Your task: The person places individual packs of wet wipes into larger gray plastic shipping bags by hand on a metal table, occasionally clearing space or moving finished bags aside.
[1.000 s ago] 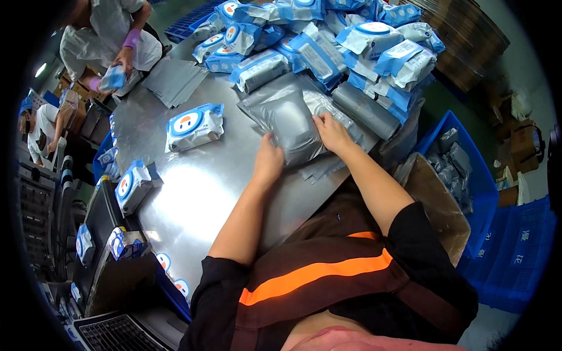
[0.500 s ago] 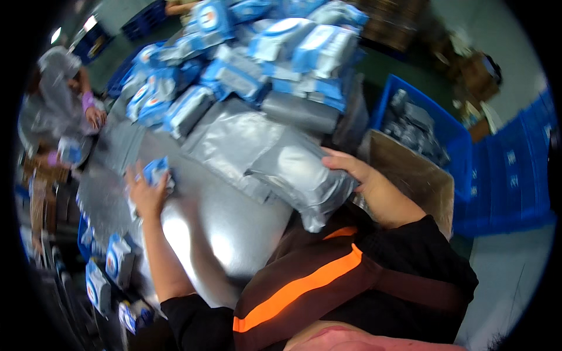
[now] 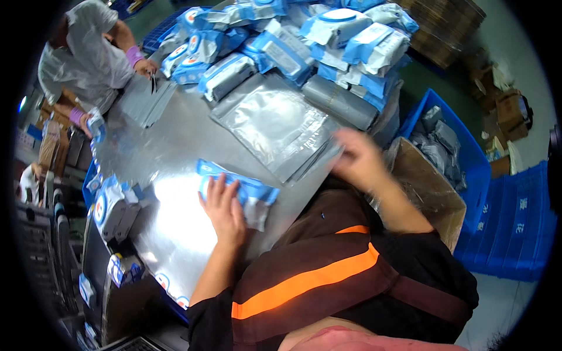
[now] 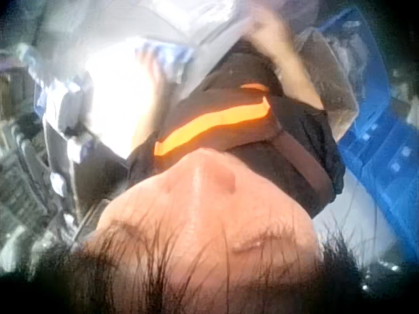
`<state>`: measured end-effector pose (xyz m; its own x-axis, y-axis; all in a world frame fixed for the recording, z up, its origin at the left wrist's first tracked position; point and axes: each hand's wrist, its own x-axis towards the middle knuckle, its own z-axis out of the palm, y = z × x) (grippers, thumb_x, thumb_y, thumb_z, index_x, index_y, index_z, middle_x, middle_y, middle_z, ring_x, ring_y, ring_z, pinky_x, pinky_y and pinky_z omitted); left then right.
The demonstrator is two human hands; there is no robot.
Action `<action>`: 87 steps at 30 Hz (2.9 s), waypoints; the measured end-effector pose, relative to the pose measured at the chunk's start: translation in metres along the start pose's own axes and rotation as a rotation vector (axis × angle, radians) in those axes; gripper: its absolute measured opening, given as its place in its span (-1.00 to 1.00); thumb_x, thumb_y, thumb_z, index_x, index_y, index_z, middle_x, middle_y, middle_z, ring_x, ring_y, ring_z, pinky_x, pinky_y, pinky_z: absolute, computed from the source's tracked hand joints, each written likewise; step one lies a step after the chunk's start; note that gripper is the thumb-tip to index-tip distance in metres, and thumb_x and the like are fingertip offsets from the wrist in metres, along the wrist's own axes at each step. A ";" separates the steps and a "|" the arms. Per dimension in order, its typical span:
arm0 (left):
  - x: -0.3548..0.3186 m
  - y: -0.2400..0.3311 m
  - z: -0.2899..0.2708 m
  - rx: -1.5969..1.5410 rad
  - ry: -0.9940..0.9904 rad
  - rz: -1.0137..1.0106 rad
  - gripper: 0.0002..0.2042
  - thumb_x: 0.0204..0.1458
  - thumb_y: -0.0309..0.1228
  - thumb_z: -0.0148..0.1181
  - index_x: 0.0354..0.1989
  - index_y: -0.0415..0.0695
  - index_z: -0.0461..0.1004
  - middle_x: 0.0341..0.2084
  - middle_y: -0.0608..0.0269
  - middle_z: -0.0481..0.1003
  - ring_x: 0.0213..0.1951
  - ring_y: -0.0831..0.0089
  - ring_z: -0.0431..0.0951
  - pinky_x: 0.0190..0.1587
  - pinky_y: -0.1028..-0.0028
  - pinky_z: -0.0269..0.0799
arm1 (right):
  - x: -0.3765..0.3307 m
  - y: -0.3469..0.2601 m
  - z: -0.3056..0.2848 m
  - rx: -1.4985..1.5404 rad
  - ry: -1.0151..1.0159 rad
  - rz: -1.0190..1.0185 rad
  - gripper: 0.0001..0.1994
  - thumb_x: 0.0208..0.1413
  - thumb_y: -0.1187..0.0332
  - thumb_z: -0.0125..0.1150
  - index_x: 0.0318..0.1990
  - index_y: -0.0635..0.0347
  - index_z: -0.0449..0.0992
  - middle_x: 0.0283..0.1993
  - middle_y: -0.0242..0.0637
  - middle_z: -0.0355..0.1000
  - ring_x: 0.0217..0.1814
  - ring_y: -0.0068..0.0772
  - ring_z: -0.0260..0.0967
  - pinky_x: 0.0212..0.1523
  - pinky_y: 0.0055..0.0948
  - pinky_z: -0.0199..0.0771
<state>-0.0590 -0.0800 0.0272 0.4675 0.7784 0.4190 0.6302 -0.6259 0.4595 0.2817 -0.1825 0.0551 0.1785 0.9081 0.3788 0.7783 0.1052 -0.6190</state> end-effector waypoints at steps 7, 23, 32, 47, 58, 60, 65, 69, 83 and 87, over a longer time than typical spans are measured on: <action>-0.018 0.042 -0.008 -0.509 0.086 -0.120 -0.50 0.20 -0.33 -0.07 0.31 -0.23 0.23 0.37 -0.10 0.12 0.41 0.03 0.08 0.41 0.03 -0.21 | 0.007 -0.101 0.103 0.122 -0.455 -0.130 -0.01 -0.15 0.01 0.50 0.38 0.32 0.12 0.29 0.08 0.27 0.32 0.03 0.26 0.30 -0.15 0.26; 0.133 0.023 0.105 0.039 -0.283 0.124 -0.83 0.05 -0.34 0.24 -0.26 -0.13 0.64 -0.35 0.02 0.56 -0.28 0.06 0.59 -0.18 0.22 0.51 | 0.020 0.040 -0.023 0.450 -0.114 0.037 -0.28 -0.19 0.34 0.46 0.25 0.18 0.43 0.23 -0.12 0.34 0.28 -0.23 0.29 0.31 -0.34 0.20; 0.132 0.034 0.100 -0.391 0.160 0.011 -0.91 0.05 -0.45 0.27 -0.31 -0.16 0.61 -0.38 0.04 0.53 -0.29 0.04 0.56 -0.21 0.25 0.49 | 0.039 0.015 -0.028 0.007 -0.410 -0.020 -0.31 -0.24 0.19 0.40 0.22 -0.33 0.48 0.31 0.02 0.27 0.25 0.07 0.32 0.26 -0.23 0.32; 0.090 0.022 0.104 0.038 0.196 0.021 -0.68 -0.08 -0.48 0.17 -0.08 -0.22 0.49 -0.41 0.09 0.52 -0.26 0.02 0.52 -0.19 0.12 0.43 | 0.037 -0.046 0.029 -0.243 -0.200 0.253 -0.30 0.03 -0.08 0.29 0.35 -0.21 0.29 -0.03 0.07 0.37 -0.04 0.10 0.46 -0.04 -0.15 0.50; 0.081 0.058 0.067 0.063 0.134 0.098 -0.86 0.07 -0.41 0.08 -0.34 -0.15 0.57 -0.46 0.02 0.52 -0.33 0.06 0.51 -0.25 0.11 0.37 | 0.051 -0.038 0.048 -0.117 0.313 0.037 -0.26 -0.08 0.16 0.45 0.29 0.09 0.32 0.05 -0.03 0.32 0.09 0.02 0.35 0.12 -0.18 0.37; 0.061 0.056 0.075 -0.124 -0.124 -0.007 -0.83 0.11 -0.39 0.06 -0.35 -0.18 0.56 -0.46 0.01 0.54 -0.37 0.12 0.55 -0.28 0.15 0.42 | 0.049 -0.033 0.049 0.030 0.313 0.157 -0.28 -0.06 0.18 0.45 0.28 0.19 0.32 0.09 -0.03 0.31 0.14 -0.06 0.33 0.17 -0.23 0.33; 0.031 0.056 0.072 -0.628 -0.673 -0.497 -0.74 0.18 -0.36 -0.04 -0.39 -0.29 0.50 -0.59 0.08 0.53 -0.60 0.38 0.57 -0.44 0.36 0.49 | 0.021 -0.043 0.040 -0.011 -0.131 0.227 -0.05 -0.09 0.08 0.51 0.41 0.23 0.10 0.19 0.10 0.21 0.19 0.09 0.30 0.22 -0.18 0.31; 0.027 0.050 0.073 -0.807 -0.697 -0.709 -0.70 0.23 -0.31 -0.04 -0.36 -0.29 0.52 -0.55 0.19 0.56 -0.60 0.50 0.51 -0.52 0.44 0.44 | 0.032 -0.054 0.021 -0.262 -0.282 0.030 0.03 -0.31 0.25 0.61 0.40 0.15 0.14 0.11 0.02 0.23 0.13 0.18 0.27 0.15 -0.08 0.34; 0.050 0.030 0.053 -0.647 -0.633 -0.659 -0.55 0.17 -0.03 0.11 -0.38 -0.24 0.63 -0.63 0.25 0.54 -0.57 0.51 0.55 -0.42 0.44 0.47 | 0.030 0.010 0.057 -0.030 -0.096 0.298 -0.37 -0.01 0.26 0.35 0.28 0.00 0.34 -0.04 0.07 0.52 0.06 0.05 0.48 0.04 -0.18 0.46; 0.035 0.023 0.059 -0.929 -0.483 -0.699 -0.61 0.15 -0.12 0.14 -0.38 -0.28 0.62 -0.55 0.24 0.56 -0.52 0.51 0.57 -0.41 0.50 0.47 | 0.011 0.017 0.032 -0.011 0.040 0.333 -0.68 0.00 0.32 0.37 -0.05 0.10 0.60 -0.18 -0.13 0.55 -0.15 -0.10 0.52 -0.15 -0.25 0.49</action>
<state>0.0082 -0.0640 0.0062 0.5129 0.7727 -0.3741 0.2525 0.2808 0.9260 0.2775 -0.1582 0.0266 0.4473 0.8752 0.1843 0.6801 -0.1990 -0.7056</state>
